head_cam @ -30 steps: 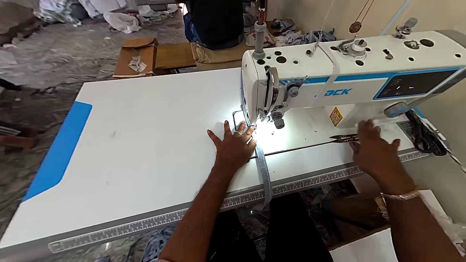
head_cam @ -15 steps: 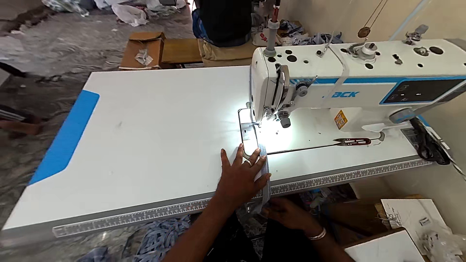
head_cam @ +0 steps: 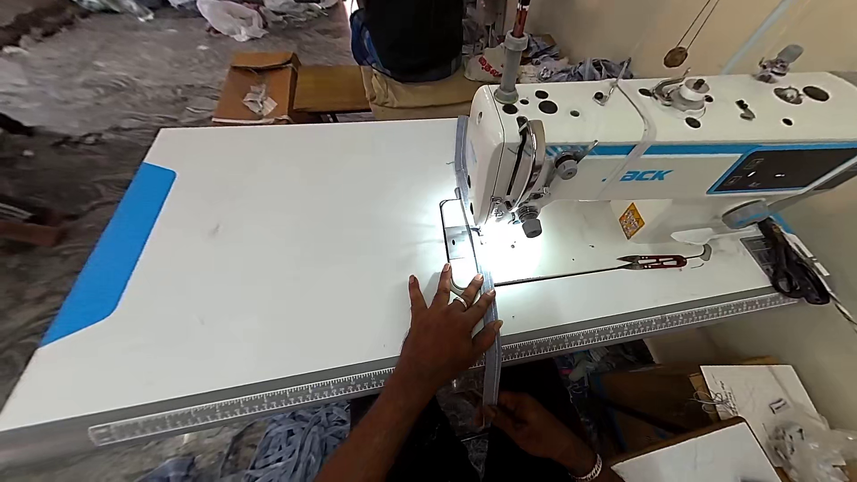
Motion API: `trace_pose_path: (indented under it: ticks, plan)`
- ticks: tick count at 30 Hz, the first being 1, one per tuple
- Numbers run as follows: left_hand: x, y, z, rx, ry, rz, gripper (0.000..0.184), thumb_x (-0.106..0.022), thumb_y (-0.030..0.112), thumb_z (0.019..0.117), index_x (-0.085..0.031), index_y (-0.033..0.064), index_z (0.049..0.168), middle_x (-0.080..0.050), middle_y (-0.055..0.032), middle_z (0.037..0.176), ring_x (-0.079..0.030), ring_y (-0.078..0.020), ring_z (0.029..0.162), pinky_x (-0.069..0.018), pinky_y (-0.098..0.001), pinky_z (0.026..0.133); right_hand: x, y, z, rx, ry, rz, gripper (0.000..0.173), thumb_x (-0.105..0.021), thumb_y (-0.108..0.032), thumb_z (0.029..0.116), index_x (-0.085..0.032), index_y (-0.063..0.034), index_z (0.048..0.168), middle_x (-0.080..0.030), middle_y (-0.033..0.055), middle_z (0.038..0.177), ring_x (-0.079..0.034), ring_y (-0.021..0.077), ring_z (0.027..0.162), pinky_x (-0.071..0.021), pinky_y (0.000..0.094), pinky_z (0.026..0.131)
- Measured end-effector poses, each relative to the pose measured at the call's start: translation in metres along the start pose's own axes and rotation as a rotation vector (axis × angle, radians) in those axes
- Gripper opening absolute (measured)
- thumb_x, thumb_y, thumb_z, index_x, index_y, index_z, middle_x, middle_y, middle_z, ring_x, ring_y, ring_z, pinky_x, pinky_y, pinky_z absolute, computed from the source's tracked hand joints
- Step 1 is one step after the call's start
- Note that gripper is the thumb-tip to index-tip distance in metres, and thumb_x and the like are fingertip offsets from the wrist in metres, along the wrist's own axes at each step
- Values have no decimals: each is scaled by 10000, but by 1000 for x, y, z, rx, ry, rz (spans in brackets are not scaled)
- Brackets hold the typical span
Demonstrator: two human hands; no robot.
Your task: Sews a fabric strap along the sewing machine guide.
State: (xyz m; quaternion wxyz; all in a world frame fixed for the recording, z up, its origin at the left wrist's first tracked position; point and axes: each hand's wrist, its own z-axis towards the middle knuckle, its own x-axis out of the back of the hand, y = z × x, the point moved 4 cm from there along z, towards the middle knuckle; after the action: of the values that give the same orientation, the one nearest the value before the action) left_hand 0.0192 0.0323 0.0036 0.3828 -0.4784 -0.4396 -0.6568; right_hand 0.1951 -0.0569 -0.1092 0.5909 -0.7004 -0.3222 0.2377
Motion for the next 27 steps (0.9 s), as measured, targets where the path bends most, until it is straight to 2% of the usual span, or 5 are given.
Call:
trace_pose_path:
  ticks: [14,19,27]
  plan:
    - [0,0,0,-4,-10,13,602,-323,671,1019,-593,361,1460,-465,72,1598,-244,-404,1551,-88,-815,1137,3,3,2,-8,10,-64,327,-490,-297,1092,-707,-52,1109,-708,11,986,-624,39,813,-527,246,768]
    - [0,0,0,-3,-12,14,605,-325,679,1016,-593,365,1458,-465,72,1598,-243,-409,1550,-86,-814,1137,3,3,2,-10,4,-60,325,-495,-292,1091,-707,-46,1103,-721,20,1004,-650,47,849,-545,257,801]
    - [0,0,0,-4,-6,16,605,-325,686,1013,-592,375,1457,-464,73,1598,-246,-412,1548,-92,-813,1136,2,3,3,-1,-7,-61,323,-497,-289,1090,-710,-46,1105,-710,18,987,-635,41,835,-534,247,791]
